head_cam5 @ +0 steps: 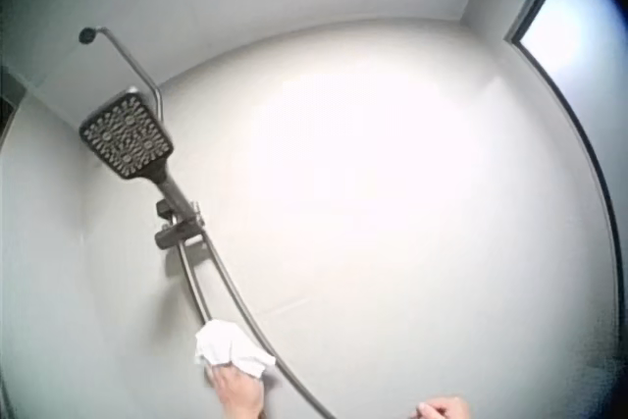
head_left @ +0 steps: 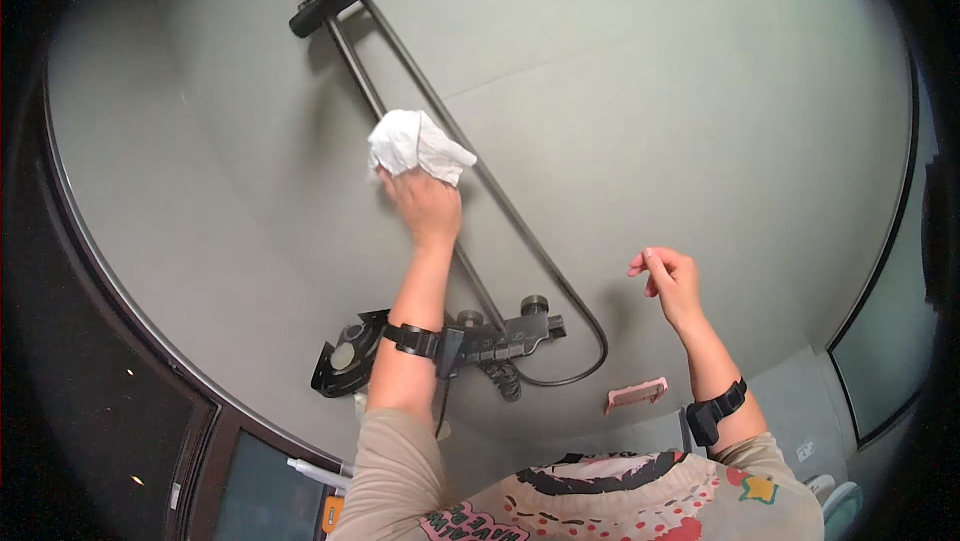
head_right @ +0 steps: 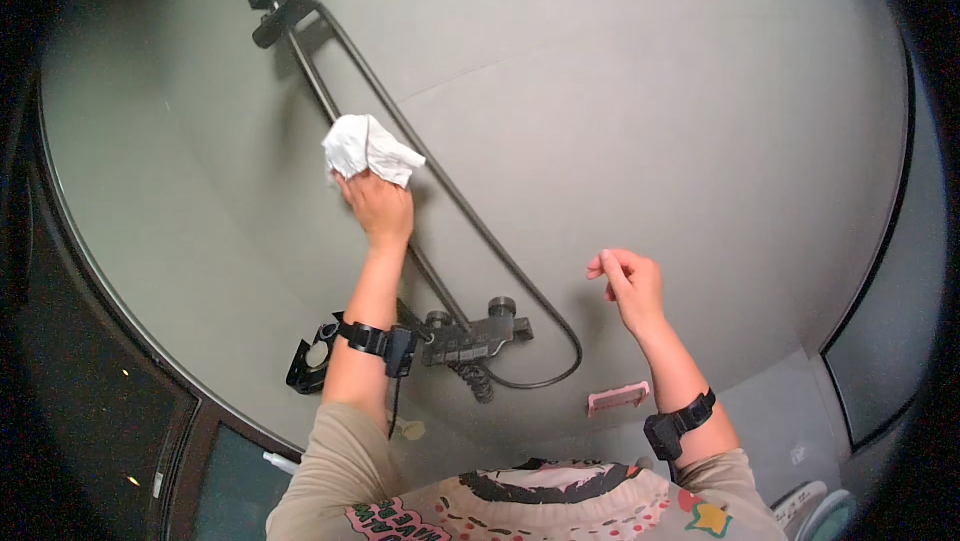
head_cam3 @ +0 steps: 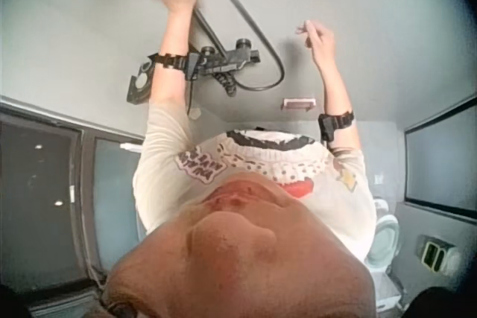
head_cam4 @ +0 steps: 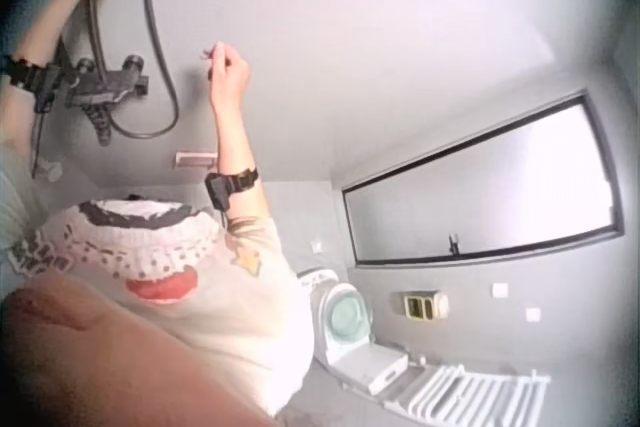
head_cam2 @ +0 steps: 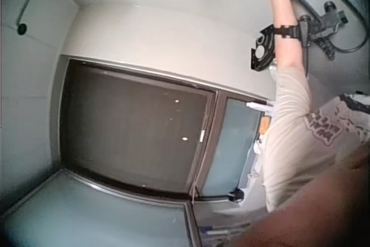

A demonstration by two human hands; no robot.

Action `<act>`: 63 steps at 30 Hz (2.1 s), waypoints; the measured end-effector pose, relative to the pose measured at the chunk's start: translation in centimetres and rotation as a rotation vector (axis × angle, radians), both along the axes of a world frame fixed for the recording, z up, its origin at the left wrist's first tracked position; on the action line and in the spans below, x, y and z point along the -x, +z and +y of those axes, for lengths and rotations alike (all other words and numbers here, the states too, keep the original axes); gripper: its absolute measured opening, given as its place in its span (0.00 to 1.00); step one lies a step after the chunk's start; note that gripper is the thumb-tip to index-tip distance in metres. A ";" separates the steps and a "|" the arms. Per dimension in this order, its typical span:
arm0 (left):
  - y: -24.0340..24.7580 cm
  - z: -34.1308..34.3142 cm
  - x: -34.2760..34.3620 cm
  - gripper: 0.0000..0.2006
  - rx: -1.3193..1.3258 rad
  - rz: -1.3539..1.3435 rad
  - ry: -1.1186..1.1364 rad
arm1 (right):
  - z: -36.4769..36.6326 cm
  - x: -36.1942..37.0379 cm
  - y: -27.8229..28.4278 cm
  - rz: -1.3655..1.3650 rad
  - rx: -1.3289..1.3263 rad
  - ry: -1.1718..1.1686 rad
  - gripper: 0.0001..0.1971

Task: Cleaning and wiping down bathroom walls and shower area.

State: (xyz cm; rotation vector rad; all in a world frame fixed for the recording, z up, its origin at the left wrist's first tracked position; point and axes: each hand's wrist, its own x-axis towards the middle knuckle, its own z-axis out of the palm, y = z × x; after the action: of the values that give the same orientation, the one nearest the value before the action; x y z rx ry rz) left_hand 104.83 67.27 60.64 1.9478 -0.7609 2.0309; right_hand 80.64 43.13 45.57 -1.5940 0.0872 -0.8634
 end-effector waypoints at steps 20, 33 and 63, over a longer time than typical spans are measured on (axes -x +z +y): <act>2.9 -17.5 0.9 0.34 0.377 0.166 -0.073 | -7.9 -1.4 -2.7 0.104 -0.071 0.091 0.18; -0.8 -9.1 1.4 0.21 0.244 0.185 -0.267 | -9.7 -4.7 -1.4 0.165 0.251 -0.062 0.18; -25.8 -15.5 -0.1 0.24 -0.009 0.772 0.076 | -19.0 10.7 -25.4 0.729 -0.539 -0.280 0.17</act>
State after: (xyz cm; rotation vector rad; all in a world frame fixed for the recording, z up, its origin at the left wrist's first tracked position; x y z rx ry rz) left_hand 104.91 51.72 34.83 2.5104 -0.4980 1.1170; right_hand 69.91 24.17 20.20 -1.3156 0.9954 -0.3697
